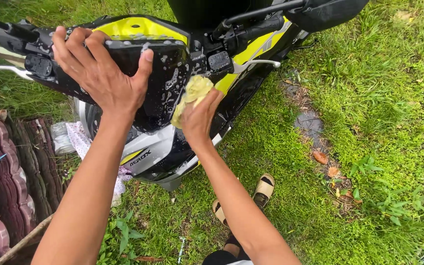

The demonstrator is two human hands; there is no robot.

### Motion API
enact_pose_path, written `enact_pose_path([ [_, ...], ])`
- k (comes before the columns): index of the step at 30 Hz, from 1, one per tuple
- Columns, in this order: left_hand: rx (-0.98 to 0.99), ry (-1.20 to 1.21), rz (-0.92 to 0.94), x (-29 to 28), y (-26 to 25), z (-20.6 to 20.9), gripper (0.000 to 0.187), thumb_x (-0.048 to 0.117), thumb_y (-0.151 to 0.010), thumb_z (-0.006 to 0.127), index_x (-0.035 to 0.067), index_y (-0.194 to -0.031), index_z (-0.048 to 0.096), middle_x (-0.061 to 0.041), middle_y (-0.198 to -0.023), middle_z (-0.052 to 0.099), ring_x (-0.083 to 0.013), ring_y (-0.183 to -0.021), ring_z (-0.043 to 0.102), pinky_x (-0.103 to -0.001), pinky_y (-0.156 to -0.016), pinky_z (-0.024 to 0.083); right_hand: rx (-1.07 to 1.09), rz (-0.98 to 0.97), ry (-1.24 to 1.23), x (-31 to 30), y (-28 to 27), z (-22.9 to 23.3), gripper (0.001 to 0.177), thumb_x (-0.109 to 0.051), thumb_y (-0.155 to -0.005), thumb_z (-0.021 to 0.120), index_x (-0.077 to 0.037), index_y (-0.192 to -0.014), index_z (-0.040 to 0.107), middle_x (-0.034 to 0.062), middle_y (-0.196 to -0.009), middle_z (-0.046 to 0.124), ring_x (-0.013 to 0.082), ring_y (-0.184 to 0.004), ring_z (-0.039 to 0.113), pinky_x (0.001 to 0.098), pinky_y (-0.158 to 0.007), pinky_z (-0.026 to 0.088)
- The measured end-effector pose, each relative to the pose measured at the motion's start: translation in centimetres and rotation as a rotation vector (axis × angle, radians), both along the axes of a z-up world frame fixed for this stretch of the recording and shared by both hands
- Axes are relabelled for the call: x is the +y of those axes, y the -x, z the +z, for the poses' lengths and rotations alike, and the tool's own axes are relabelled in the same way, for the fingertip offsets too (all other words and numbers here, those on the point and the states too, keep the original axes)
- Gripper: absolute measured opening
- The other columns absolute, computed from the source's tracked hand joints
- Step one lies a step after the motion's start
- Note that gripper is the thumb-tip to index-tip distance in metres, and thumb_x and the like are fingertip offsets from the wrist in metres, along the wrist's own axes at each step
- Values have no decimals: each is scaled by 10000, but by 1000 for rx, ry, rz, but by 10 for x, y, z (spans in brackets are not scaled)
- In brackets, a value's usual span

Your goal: Washing an outdoor scooter using a sponge, soap, and water.

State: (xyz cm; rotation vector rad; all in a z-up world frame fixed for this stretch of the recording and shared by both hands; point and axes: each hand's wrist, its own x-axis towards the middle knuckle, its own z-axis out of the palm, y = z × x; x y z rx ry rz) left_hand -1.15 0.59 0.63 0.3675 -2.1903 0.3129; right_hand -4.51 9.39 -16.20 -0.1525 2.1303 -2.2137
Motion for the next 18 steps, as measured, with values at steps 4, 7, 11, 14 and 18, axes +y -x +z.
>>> enact_pose_path([
  [4,-5,19,8,2,-3,-3,757,686,-1038,423,-56,-1080,570,-268,-1203,502,-446,-1291,312,-698,-1044,288,-81,-355,67,-10,30,-13,470,52,-939,398,42,-1365,201,271,-1362,340,378,-1273,439,443,-1127,315],
  [7,-21,3,18,5,-5,-4,779,700,-1039,423,-65,-1082,565,-283,-1227,499,-455,-1297,305,-707,-1060,275,-75,-237,69,-5,-13,-13,519,-38,-992,422,52,-1432,160,299,-1384,333,389,-1269,418,437,-1098,305],
  [11,2,7,4,5,0,-4,746,684,-1043,465,-55,-1064,567,-278,-1215,513,-455,-1293,324,-709,-1061,276,-113,-293,183,0,33,-17,367,24,-1001,434,-78,-1337,330,160,-1091,616,246,-878,663,352,-703,602],
  [14,-7,5,6,2,-5,-3,759,694,-1034,484,-59,-1064,568,-285,-1227,504,-465,-1294,318,-718,-1065,272,-490,-603,382,3,83,10,216,-144,-1066,377,4,-1188,476,234,-1171,618,328,-992,645,456,-885,506],
  [18,-21,0,16,1,1,-3,771,709,-1042,485,-57,-1072,563,-289,-1243,500,-479,-1299,323,-721,-1062,270,-242,-82,229,46,47,9,159,-184,-1079,344,-116,-1219,314,88,-910,590,184,-696,638,330,-525,537],
])
